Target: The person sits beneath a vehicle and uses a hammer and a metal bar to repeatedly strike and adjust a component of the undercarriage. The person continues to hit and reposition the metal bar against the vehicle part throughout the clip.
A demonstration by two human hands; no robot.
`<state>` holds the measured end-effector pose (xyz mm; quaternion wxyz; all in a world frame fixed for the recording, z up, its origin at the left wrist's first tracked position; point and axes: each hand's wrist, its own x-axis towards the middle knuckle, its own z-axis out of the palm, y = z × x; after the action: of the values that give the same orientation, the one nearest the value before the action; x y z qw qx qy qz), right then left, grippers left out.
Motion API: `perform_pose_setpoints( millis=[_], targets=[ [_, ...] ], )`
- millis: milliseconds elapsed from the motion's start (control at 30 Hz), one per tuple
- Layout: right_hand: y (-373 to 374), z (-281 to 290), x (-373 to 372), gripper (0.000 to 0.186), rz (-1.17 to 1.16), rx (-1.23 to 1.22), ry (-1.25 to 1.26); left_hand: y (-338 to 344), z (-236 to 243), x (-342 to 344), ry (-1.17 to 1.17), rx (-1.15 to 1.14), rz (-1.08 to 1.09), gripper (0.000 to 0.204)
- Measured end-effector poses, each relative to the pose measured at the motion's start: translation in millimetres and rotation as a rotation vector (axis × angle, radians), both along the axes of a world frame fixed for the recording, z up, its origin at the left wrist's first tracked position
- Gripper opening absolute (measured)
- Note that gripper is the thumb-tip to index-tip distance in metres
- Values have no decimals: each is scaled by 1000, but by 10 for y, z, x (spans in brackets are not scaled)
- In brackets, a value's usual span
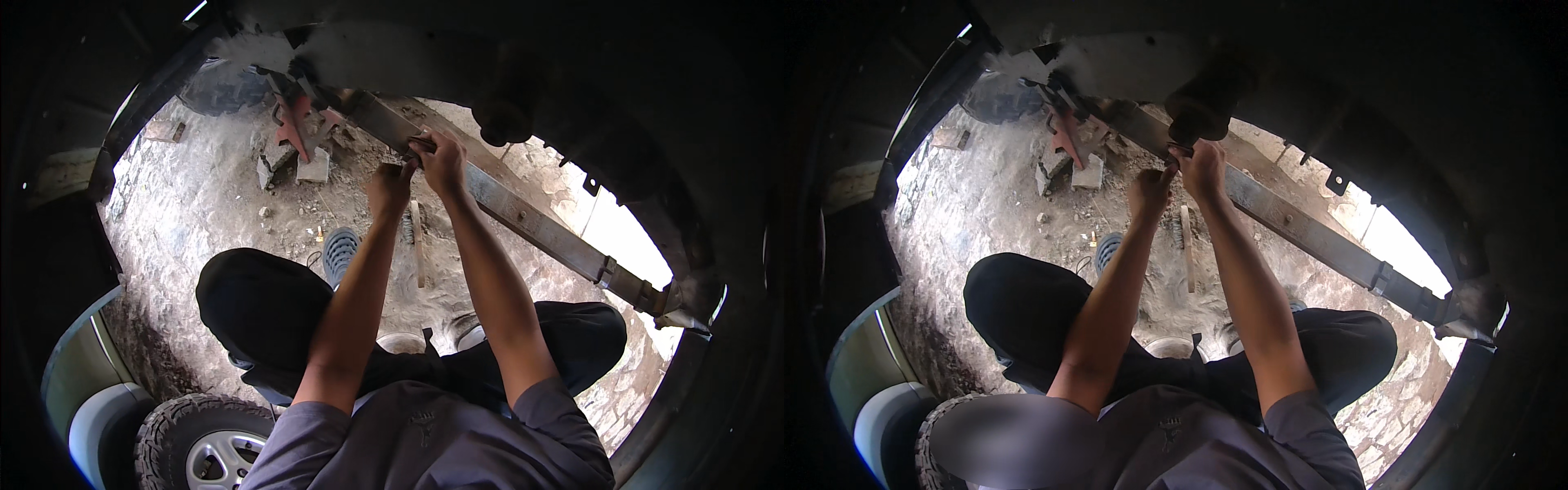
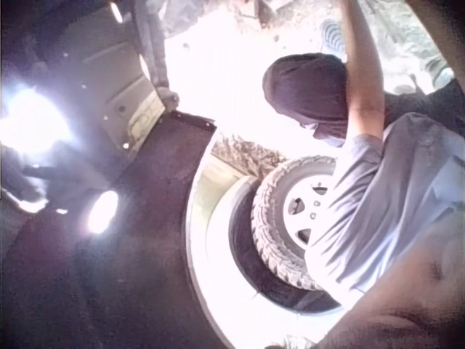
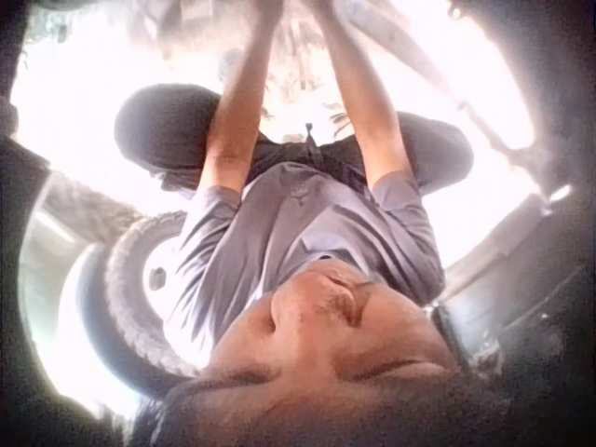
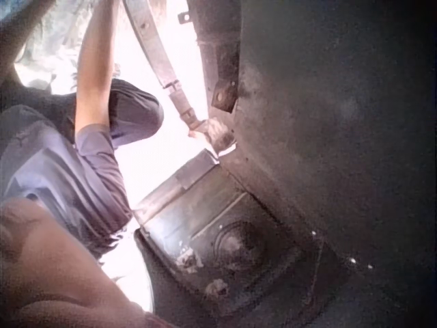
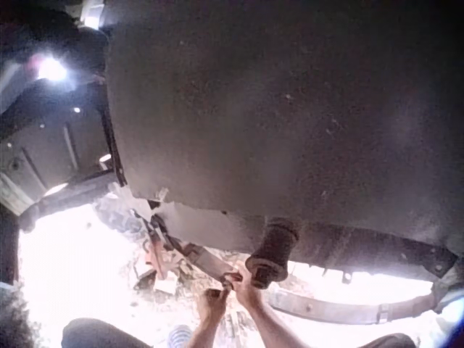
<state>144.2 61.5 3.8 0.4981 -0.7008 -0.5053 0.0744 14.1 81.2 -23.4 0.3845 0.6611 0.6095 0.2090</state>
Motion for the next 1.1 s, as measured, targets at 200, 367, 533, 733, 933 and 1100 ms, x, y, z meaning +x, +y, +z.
perform_pose_setpoints(
  millis=[200,367,533,733,933,1100],
  targets=[
    [222,-115,38,21,-72,-55,-87,-197,-209,182,-396,-186,-36,45],
    [-5,-130,108,22,-9,-16,39,-106,-80,76,-588,-394,16,41],
    [-7,-14,89,23,20,66,34,-24,35,34,-481,-333,109,48],
    [76,101,-1,22,104,6,53,-14,-39,49,-573,-403,191,50],
    [-76,-46,160,22,42,18,72,77,-16,-51,-540,-439,107,51],
    [-117,-27,147,22,39,40,61,50,61,-53,-536,-477,108,50]
  ],
)
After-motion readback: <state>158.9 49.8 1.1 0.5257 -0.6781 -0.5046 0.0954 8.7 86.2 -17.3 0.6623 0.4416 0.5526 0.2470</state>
